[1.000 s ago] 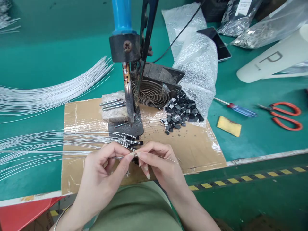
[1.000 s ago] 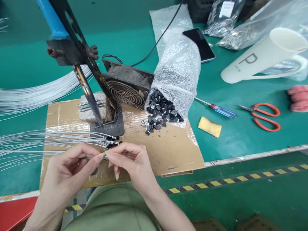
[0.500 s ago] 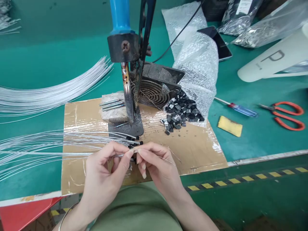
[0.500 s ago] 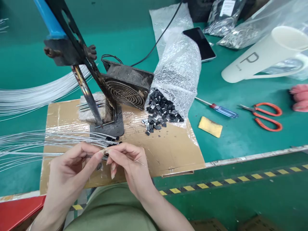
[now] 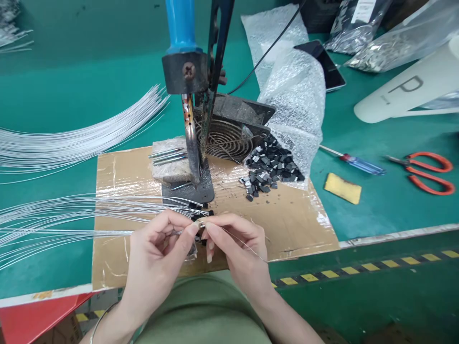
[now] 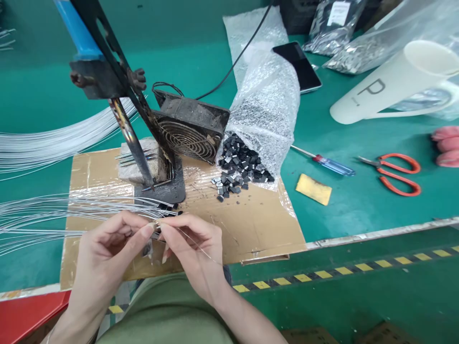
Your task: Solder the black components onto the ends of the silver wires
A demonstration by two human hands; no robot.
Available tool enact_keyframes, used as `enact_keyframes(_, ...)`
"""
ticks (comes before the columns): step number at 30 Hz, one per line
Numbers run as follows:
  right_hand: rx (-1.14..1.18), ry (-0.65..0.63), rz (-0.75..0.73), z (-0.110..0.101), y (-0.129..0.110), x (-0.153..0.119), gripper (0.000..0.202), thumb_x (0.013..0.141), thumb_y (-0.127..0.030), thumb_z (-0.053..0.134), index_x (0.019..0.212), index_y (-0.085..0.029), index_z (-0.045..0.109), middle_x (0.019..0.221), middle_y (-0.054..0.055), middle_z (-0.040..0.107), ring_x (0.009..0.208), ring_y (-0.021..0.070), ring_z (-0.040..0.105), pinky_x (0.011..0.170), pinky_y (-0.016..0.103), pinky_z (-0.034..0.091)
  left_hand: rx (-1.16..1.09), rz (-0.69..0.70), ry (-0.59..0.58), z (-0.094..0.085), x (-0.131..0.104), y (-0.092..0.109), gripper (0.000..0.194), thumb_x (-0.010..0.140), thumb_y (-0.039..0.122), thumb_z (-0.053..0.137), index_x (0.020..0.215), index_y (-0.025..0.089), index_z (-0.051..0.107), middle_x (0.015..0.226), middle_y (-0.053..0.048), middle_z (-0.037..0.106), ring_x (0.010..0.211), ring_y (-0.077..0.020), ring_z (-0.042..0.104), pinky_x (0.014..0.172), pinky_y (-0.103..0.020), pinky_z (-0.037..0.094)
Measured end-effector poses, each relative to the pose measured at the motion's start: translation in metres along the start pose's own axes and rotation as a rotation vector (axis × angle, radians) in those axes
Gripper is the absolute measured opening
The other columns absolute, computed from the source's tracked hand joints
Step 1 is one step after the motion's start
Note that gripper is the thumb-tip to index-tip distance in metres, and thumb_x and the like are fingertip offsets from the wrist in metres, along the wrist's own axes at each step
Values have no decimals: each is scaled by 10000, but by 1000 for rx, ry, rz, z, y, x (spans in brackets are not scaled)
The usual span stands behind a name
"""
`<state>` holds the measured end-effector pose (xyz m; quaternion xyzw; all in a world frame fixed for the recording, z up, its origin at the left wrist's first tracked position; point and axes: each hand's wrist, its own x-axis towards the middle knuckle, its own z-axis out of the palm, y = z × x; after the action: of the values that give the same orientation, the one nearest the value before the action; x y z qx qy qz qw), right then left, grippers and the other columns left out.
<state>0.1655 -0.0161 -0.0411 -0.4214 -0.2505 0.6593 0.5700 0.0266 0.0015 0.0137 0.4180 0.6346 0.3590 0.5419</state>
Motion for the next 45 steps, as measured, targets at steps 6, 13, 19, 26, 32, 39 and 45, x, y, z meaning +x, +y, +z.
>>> enact_keyframes(6,-9,-8,27,-4,-3,4,141,929,-364,804,994,-266,883,795,21,765,549,97,646,504,210,587,3,38,43,0,3,-2,156,897,237,755,752,187,729,612,31,633,557,-84,506,523,-169,404)
enact_keyframes(13,-19,2,52,-2,-2,2,54,880,-288,845,900,-250,879,777,23,793,489,96,627,472,220,586,56,168,23,-2,7,-9,120,895,216,761,781,188,732,641,22,679,536,-86,539,490,-165,414)
enact_keyframes(19,-12,33,66,0,-1,4,96,851,-329,869,846,-234,862,654,6,762,450,111,615,434,231,557,92,123,108,4,0,-6,120,885,240,754,776,198,728,666,14,677,562,-100,503,502,-204,376)
enact_keyframes(26,64,24,112,0,2,1,113,855,-340,875,846,-230,850,595,-24,698,451,93,600,437,203,516,122,149,128,6,-1,-9,128,889,260,762,776,205,734,669,11,667,599,-110,517,506,-221,344)
enact_keyframes(32,162,32,159,4,-2,4,122,807,-329,901,785,-222,847,596,-29,683,428,76,572,408,184,494,144,179,138,4,-3,-14,127,908,262,755,798,203,733,687,8,675,584,-103,500,519,-236,336)
enact_keyframes(39,155,-50,258,-4,-12,12,123,791,-296,897,742,-200,839,579,-28,676,418,65,552,394,171,486,270,258,13,-11,0,-24,109,935,267,745,839,216,751,694,10,672,586,-109,533,530,-241,367)
enact_keyframes(45,152,-62,259,-7,-11,12,115,807,-309,887,768,-208,852,611,-22,697,432,71,585,412,177,522,255,314,37,-9,2,-26,87,939,231,737,853,222,751,709,17,682,584,-101,535,527,-232,373)
